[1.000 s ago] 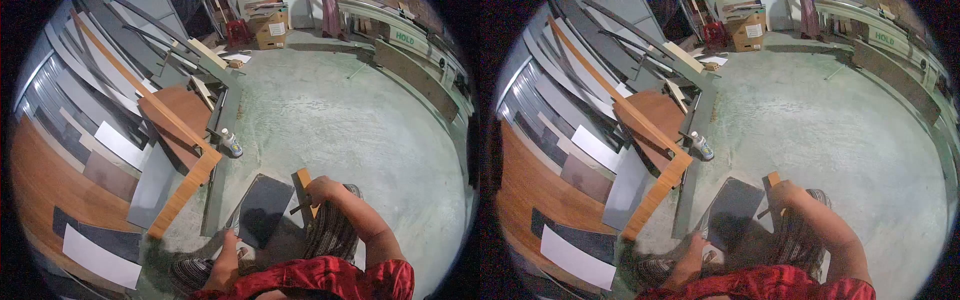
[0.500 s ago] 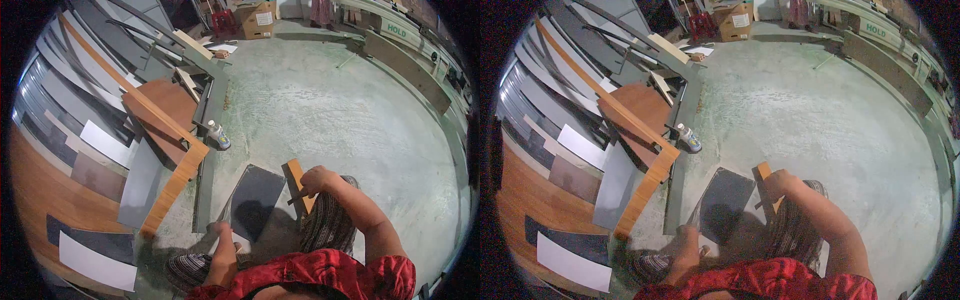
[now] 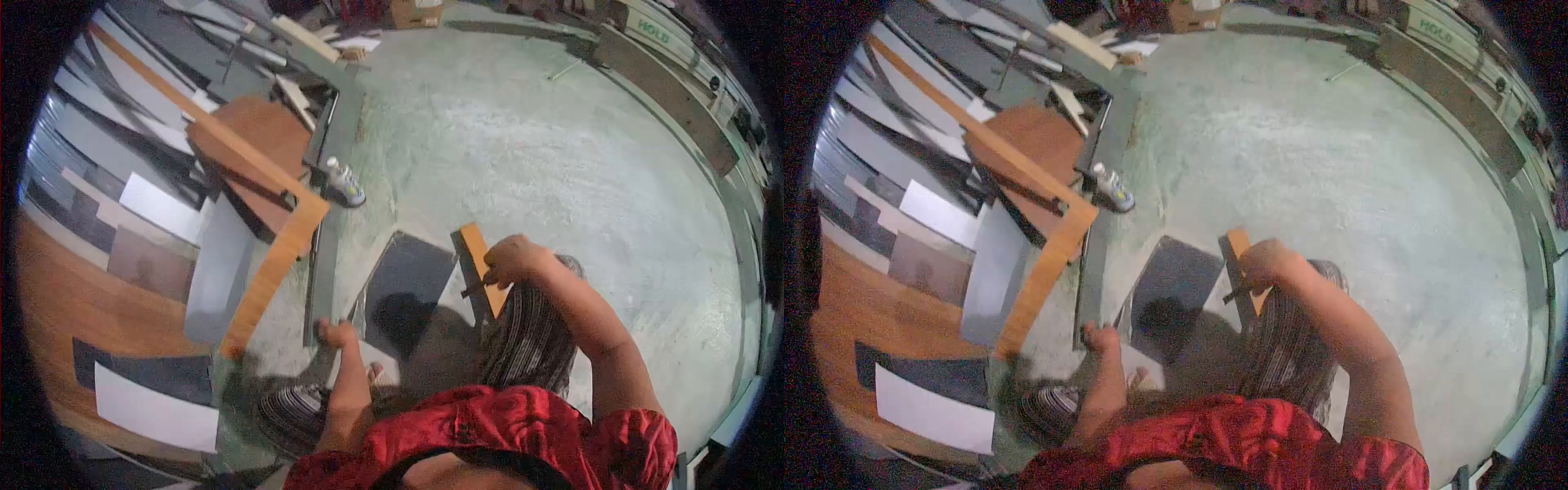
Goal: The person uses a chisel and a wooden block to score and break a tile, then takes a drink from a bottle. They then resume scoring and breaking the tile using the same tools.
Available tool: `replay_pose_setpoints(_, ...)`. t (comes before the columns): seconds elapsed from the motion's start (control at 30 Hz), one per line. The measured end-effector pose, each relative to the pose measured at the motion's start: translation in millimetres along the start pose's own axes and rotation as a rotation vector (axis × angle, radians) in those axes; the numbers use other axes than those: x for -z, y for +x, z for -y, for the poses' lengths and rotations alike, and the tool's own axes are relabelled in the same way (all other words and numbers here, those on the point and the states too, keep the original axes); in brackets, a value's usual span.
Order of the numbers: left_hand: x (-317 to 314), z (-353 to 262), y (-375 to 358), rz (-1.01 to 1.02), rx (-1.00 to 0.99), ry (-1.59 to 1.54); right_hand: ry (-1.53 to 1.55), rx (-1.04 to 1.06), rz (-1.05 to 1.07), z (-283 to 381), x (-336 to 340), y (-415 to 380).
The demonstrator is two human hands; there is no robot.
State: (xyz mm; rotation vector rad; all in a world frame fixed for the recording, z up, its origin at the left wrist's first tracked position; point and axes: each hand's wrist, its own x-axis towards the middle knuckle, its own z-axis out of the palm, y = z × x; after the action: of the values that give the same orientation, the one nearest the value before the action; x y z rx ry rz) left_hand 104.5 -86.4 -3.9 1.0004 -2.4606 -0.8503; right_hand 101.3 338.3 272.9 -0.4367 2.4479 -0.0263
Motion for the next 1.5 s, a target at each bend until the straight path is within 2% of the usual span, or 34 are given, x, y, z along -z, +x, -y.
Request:
replay_pose_setpoints(0.03,4,-10,-13,-0.036,-0.192,0.119,0.000,-0.018,-0.025,1,-2,1)
replay_pose_setpoints(0.07,20,-38,-27,0.080,-0.247,0.187,-0.037,0.012,-0.071,2,-4,-1)
replay_pose_setpoints(0.1,13,-39,-37,0.075,-0.469,0.171,-0.077,0.043,-0.119,1,-4,-3)
replay_pose_setpoints(0.13,17,-50,-49,0.224,-0.564,0.273,-0.044,0.047,-0.136,0,-5,-4)
replay_pose_setpoints(0.2,16,-60,-71,0.510,-0.675,0.429,-0.042,0.045,-0.088,-1,-8,-2)
replay_pose_setpoints(0.23,16,-57,-82,0.514,-0.659,0.440,-0.035,0.022,-0.062,-1,-7,-1)
replay_pose_setpoints(0.3,11,-58,-102,0.704,-0.864,0.707,0.005,-0.006,-0.050,5,-1,-7)
replay_pose_setpoints(0.33,9,-55,-109,0.705,-0.861,0.707,-0.002,0.010,-0.094,4,-4,-8)
replay_pose_setpoints(0.4,7,-52,-120,0.907,-0.939,0.824,-0.009,0.022,-0.136,2,-5,-10)
replay_pose_setpoints(0.43,7,-55,-123,0.909,-0.940,0.823,-0.012,0.020,-0.128,2,-4,-11)
replay_pose_setpoints(0.5,9,-62,-126,1.016,-0.814,0.808,-0.013,0.017,-0.120,3,-3,-12)
replay_pose_setpoints(0.63,14,-63,-113,0.998,-0.801,0.804,-0.031,0.013,-0.112,4,-2,-14)
replay_pose_setpoints(0.7,12,-60,-97,0.945,-0.605,0.756,-0.064,0.041,-0.116,4,-1,-14)
replay_pose_setpoints(0.77,19,-46,-76,0.869,-0.546,0.665,0.016,0.052,-0.174,5,-2,-13)
replay_pose_setpoints(0.83,29,-39,-54,0.736,-0.232,0.595,0.043,0.052,-0.219,8,-4,-11)
replay_pose_setpoints(0.87,27,-30,-43,0.736,-0.229,0.594,0.072,0.045,-0.264,9,-4,-12)
replay_pose_setpoints(0.93,23,-25,-30,0.594,-0.099,0.493,0.051,0.064,-0.314,10,-5,-8)
replay_pose_setpoints(0.97,18,-30,-31,0.597,-0.099,0.493,0.032,0.081,-0.365,10,-7,-5)
replay_pose_setpoints(1.03,4,-56,-43,0.502,-0.411,0.279,0.014,0.138,-0.433,3,-17,11)
replay_pose_setpoints(1.1,21,-122,-69,0.760,-0.514,-0.105,-0.001,0.186,-0.498,1,-20,11)
replay_pose_setpoints(1.23,70,-223,-129,0.980,-0.822,-0.382,0.039,0.257,-0.574,20,-13,4)
replay_pose_setpoints(1.3,82,-238,-149,0.989,-0.906,-0.340,0.153,0.424,-0.628,23,-17,6)
replay_pose_setpoints(1.33,86,-242,-154,0.988,-0.986,-0.290,0.112,0.354,-0.597,31,-15,5)
replay_pose_setpoints(1.47,92,-251,-158,0.958,-0.903,-0.156,0.267,0.375,-0.565,39,-9,-8)
replay_pose_setpoints(1.5,91,-251,-156,0.914,-0.913,-0.168,0.416,0.438,-0.558,36,-9,-8)
